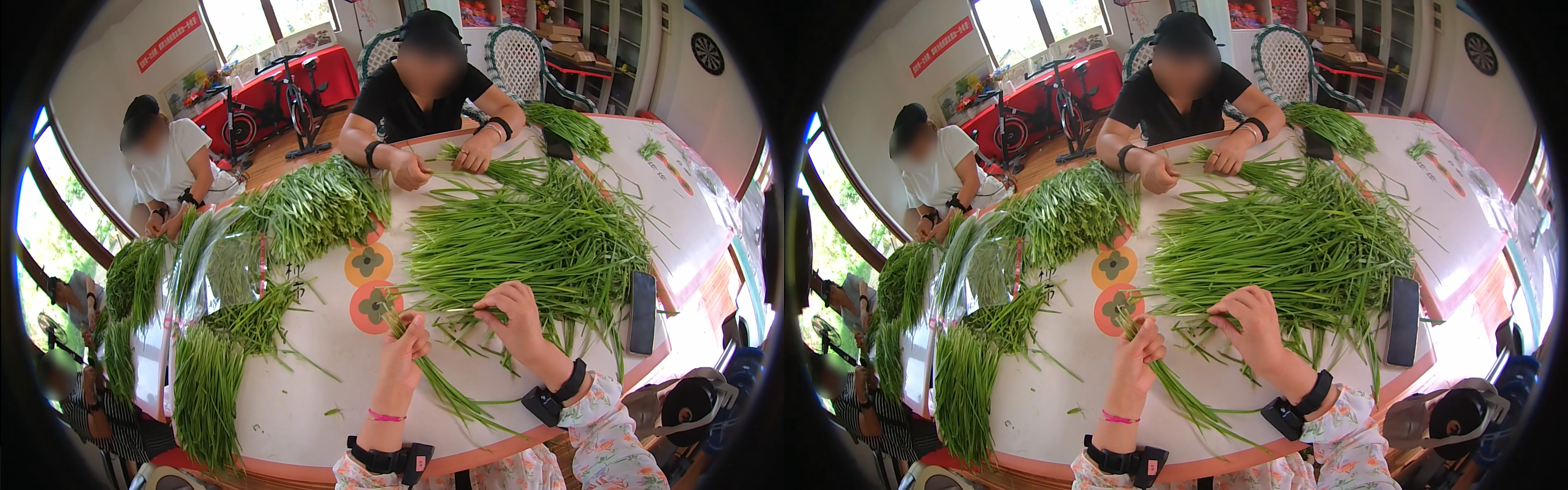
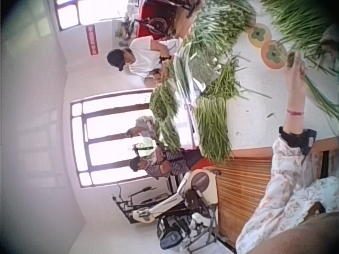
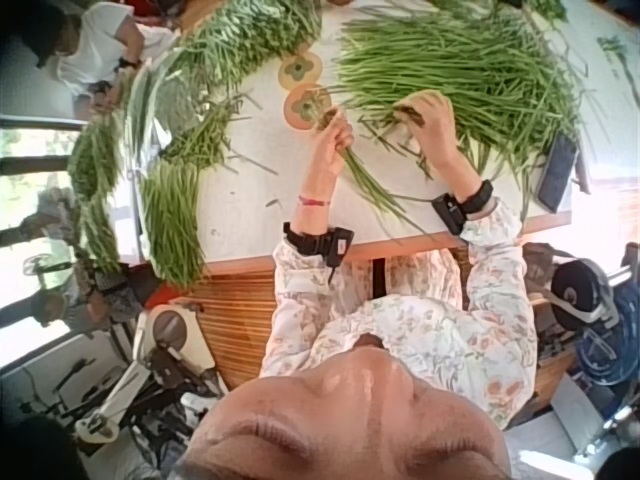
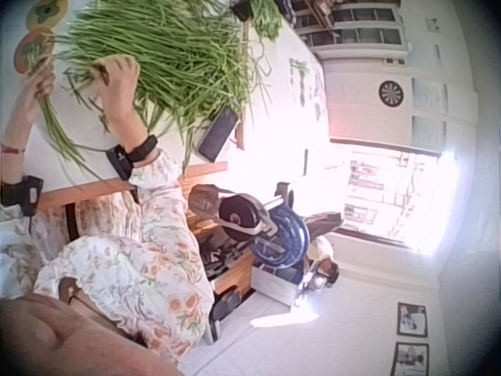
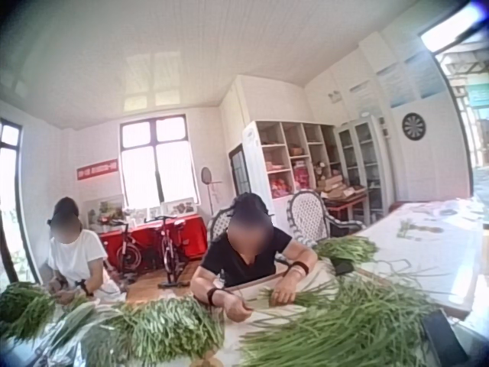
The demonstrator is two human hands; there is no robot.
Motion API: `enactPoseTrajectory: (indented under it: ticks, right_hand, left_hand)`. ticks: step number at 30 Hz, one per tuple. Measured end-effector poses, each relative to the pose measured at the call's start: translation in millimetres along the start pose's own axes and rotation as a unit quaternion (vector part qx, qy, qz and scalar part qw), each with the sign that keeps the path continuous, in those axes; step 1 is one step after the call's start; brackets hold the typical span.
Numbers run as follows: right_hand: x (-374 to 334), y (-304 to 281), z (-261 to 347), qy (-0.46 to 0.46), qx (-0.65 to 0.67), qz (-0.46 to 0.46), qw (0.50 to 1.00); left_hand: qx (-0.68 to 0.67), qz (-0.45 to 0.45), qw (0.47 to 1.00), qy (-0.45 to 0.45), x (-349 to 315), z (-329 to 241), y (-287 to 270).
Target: The person sorts through bunches of long green plants on a table, picking up individual stalks and arranging them into smaller bundles.
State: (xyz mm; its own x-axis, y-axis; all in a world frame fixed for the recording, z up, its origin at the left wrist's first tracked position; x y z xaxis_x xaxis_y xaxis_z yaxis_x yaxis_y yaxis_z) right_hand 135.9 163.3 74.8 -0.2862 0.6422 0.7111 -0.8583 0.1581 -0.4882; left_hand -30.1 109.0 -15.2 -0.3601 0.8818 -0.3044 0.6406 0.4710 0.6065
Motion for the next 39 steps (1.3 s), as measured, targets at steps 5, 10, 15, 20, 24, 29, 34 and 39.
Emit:
enactPoseTrajectory:
  ticks: [5,10,15,20,24,29,34,39]
  right_hand:
    - [-1.6,4.9,11.1,-0.048,0.070,0.025,0.996]
    - [-5.7,14.0,8.1,0.013,0.136,0.076,0.988]
    - [-16.8,21.0,-14.2,0.119,0.098,0.109,0.982]
    - [-11.7,13.4,-14.0,0.058,-0.050,0.058,0.995]
    - [-17.2,19.1,-17.3,0.027,-0.095,0.095,0.991]
    - [-17.2,19.0,-14.5,-0.001,-0.133,0.106,0.986]
    - [-11.7,14.9,-12.6,0.006,-0.092,0.067,0.993]
    - [-6.4,12.5,0.5,0.017,-0.017,0.068,0.997]
  left_hand:
    - [0.160,0.045,0.985,0.039,-14.8,-4.7,23.3]
    - [0.066,0.043,0.996,0.042,-1.9,0.2,3.1]
    - [-0.113,-0.159,0.979,0.053,-0.8,-12.3,-10.8]
    - [-0.178,-0.050,0.983,-0.007,6.4,-5.2,-22.2]
    - [-0.130,-0.090,0.987,0.011,5.4,-9.4,-27.3]
    - [-0.106,-0.095,0.989,0.023,9.4,-9.2,-31.1]
    - [-0.134,-0.143,0.981,0.000,3.0,-7.8,-23.2]
    - [0.011,-0.027,1.000,0.005,0.2,-3.9,-6.0]
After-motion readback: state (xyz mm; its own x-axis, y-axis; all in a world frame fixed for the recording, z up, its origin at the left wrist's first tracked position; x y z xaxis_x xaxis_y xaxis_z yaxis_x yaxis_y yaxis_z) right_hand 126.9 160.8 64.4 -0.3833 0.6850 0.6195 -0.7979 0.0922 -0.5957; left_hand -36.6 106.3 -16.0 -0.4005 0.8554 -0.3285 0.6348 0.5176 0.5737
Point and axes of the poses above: each hand's wrist, its own x-axis towards the middle knuckle, its own y-axis out of the palm, z = x × y, the point moved 9 cm from there along x, towards the middle knuckle, and after that the axes turned 10 degrees about -z, right-handed, at the moved point
